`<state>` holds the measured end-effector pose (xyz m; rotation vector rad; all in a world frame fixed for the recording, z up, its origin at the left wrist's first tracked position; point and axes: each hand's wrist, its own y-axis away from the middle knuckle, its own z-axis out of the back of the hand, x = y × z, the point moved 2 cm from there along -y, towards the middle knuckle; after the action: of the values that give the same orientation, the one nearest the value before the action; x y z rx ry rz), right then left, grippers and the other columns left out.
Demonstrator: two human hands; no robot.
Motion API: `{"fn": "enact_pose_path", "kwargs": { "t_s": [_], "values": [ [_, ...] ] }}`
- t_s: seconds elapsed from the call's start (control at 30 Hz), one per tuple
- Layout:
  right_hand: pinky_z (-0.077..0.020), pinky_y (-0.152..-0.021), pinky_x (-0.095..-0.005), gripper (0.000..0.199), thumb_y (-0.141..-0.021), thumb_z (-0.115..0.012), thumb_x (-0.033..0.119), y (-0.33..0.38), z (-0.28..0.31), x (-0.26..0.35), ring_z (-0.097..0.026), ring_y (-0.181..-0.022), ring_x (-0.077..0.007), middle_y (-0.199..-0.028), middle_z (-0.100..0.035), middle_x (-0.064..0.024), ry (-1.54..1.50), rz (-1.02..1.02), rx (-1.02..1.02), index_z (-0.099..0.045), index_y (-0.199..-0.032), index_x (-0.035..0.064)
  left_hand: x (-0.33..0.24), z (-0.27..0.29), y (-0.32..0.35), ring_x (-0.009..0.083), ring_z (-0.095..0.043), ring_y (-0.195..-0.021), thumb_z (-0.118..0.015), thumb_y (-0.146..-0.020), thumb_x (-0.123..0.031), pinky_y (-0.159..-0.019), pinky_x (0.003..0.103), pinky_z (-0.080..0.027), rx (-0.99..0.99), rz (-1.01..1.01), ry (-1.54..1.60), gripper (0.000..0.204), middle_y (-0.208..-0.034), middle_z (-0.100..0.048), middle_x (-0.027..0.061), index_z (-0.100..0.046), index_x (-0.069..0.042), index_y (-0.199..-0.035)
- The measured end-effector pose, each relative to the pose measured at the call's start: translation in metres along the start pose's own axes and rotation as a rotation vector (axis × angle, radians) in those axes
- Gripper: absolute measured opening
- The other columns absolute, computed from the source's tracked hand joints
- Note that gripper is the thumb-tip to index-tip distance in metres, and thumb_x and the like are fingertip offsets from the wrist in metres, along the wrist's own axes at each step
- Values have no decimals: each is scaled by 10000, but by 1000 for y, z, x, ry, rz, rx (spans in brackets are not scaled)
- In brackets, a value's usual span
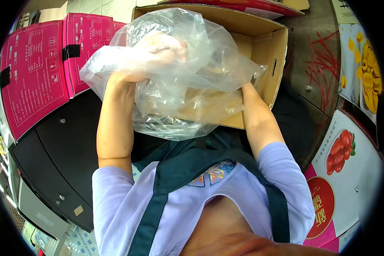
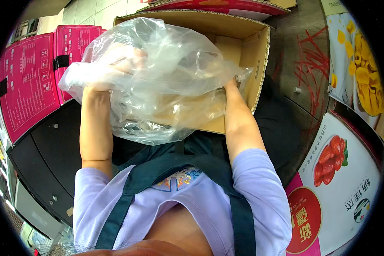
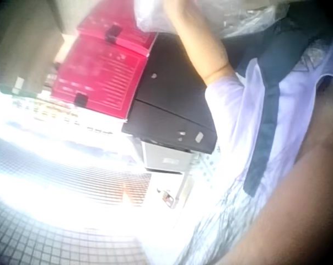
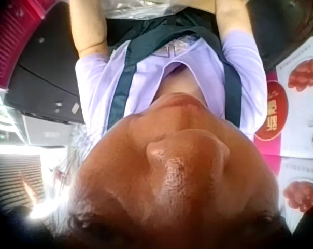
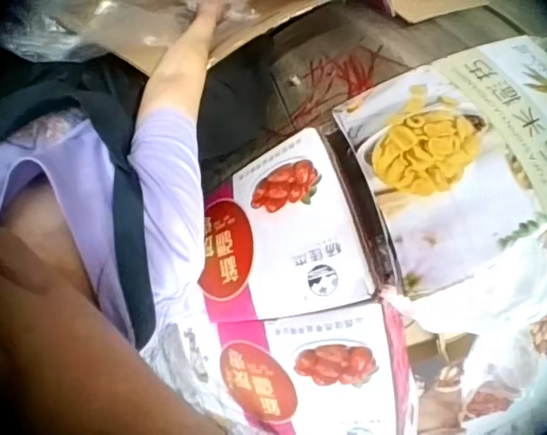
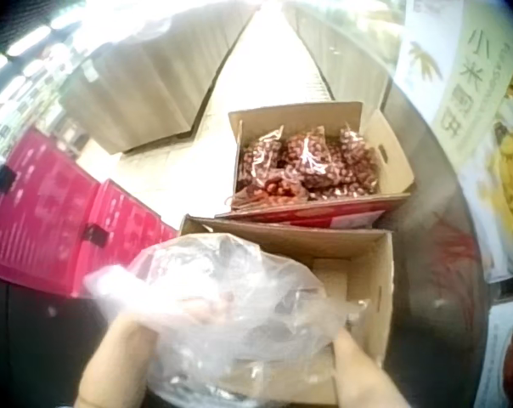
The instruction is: The person scoops red dates from a large cardboard box into a plastic bag using a wooden scoop. They then tie the bag closed and place it into a pink retail box. The person repeats this process with another box of dates.
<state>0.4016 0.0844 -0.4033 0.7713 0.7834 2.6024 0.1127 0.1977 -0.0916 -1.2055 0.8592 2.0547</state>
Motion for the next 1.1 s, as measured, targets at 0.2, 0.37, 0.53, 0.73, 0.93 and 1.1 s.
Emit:
{"fn": "enact_pose_path", "kwargs": {
  "t_s": [0.2, 0.37, 0.53, 0.73, 0.93, 1.1],
  "values": [
    [-447, -939, -456, 378, -841, -555, 314, 6, -9, -2, -597, -1073, -359, -1155, -640, -174, -106, 213, 77, -646, -1134, 93, 11, -39, -16, 229, -591, -1024, -635, -826, -161, -926, 346, -455, -52, -86, 199, 296, -1046, -644, 76, -660, -80, -1110],
    [-458, -861, -485, 315, -800, -618, 326, 17, 7, 3, -613, -996, -379, -1021, -671, -192, 2, 138, -107, -676, -1021, 109, 58, 63, -30, 207, -626, -883, -539, -832, -241, -801, 343, -485, -557, 370, -94, 245, -840, -665, 66, -657, -44, -919],
    [-482, -837, -453, 312, -777, -639, 287, 35, 26, -11, -624, -970, -372, -992, -678, -183, 92, 116, -110, -674, -1042, 126, 89, 50, -25, 344, -610, -994, -624, -814, -251, -852, 421, -499, -501, 411, -993, 381, -1070, -624, 128, -573, -79, -1150],
    [-485, -853, -452, 357, -794, -624, 358, 72, 64, 25, -626, -986, -373, -1007, -678, -184, -34, 102, -132, -678, -1060, 126, 58, 7, -23, 316, -642, -814, -608, -760, -12, -724, 416, -525, -557, 119, -1040, 168, -923, -614, 131, -582, -16, -926],
    [-496, -810, -403, 331, -761, -667, 257, 103, 83, 42, -656, -953, -322, -979, -695, -160, -70, 99, -193, -679, -1060, 114, 47, -1, -13, 295, -453, -1267, -757, -715, -176, -976, 450, -445, -50, 237, -907, 672, -1453, -382, 74, -487, -216, -1328],
    [-494, -806, -413, 358, -770, -655, 334, 134, 100, 63, -652, -956, -336, -974, -693, -167, -18, 52, -215, -682, -1065, 133, 37, -12, -1, 284, -423, -1311, -750, -731, -173, -1002, 472, -428, 108, 496, -895, 747, -1551, -242, 62, -444, -306, -1399]
  ]
}}
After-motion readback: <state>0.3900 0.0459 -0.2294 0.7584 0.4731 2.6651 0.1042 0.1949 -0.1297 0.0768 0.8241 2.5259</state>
